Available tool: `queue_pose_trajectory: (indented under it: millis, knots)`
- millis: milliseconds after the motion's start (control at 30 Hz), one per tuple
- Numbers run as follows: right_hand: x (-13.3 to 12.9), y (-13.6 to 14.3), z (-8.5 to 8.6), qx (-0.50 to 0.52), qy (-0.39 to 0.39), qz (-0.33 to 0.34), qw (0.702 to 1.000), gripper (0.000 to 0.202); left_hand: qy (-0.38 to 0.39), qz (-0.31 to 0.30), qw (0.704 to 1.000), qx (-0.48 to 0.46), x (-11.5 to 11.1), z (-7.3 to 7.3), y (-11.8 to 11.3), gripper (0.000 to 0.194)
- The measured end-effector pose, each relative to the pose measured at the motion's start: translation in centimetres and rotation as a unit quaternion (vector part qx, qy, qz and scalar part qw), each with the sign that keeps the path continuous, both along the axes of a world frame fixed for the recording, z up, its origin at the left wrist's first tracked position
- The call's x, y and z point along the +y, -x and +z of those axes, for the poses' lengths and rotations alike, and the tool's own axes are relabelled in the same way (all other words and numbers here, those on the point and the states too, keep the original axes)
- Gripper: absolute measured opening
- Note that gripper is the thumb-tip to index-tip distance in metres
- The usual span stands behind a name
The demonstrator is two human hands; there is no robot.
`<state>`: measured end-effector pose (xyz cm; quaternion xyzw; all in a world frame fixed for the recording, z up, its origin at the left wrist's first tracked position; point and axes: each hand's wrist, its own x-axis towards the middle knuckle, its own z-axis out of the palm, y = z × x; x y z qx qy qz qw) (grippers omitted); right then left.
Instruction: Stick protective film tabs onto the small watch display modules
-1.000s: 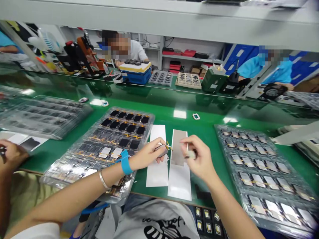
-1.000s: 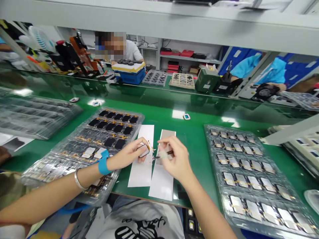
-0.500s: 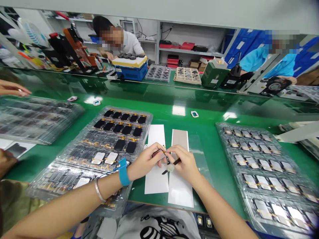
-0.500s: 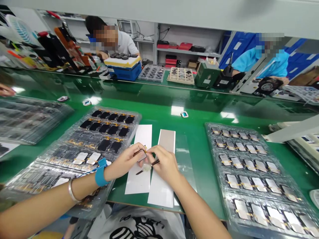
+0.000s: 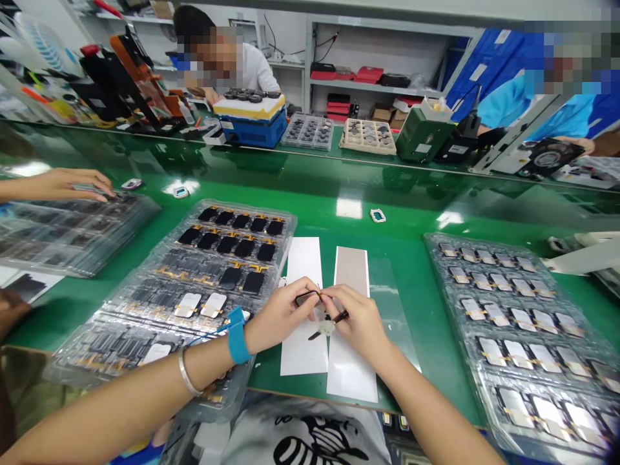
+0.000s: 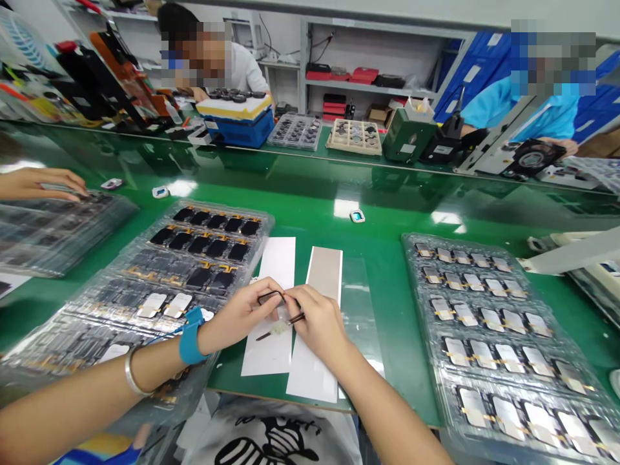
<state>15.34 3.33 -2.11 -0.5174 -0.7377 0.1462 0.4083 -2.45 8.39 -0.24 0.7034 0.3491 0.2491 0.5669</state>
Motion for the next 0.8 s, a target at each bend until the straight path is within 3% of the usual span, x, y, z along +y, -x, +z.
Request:
queue_pose_trajectory:
  millis: [333, 433, 500, 533, 600, 667, 733, 800]
  knots:
    - [0.8, -0.7, 0.5, 0.111, 0.123, -0.03, 0.986, 0.01, -0.023, -0.007, 0.999, 0.031, 0.1, 0.4, -0.1, 0.018]
    - [1.5, -1.0, 0.2, 0.133, 0.162, -0.021, 0.978, 0.016, -0.033, -0.001, 0.998, 0.05, -0.1, 2.5, 0.9, 0.016]
    - [1.7, -1.1, -0.2, 0.139, 0.183, -0.011, 0.973, 0.017, -0.044, 0.009, 0.997, 0.068, -1.4, 4.5, 2.1, 0.014]
    - [1.8, -1.1, -0.4, 0.144, 0.192, -0.007, 0.971, 0.015, -0.059, 0.025, 0.995, 0.074, -2.5, 5.3, 2.6, 0.012]
    - [1.8, -1.3, -0.4, 0.158, 0.209, 0.001, 0.965, 0.013, -0.078, 0.114, 0.989, 0.05, -5.2, 6.4, 3.2, 0.009]
    - [1.6, -1.6, 0.2, 0.183, 0.222, 0.009, 0.958, 0.011, -0.068, 0.166, 0.984, -0.002, -7.8, 6.4, 2.8, 0.005]
    - [1.3, -2.2, 1.5, 0.214, 0.231, 0.017, 0.949, 0.01, -0.034, 0.143, 0.988, -0.054, -9.4, 5.3, 1.2, 0.005]
    - [1.0, -2.9, 3.0, 0.243, 0.247, 0.032, 0.937, 0.017, 0.013, 0.102, 0.99, -0.096, -9.5, 3.6, -1.1, 0.007]
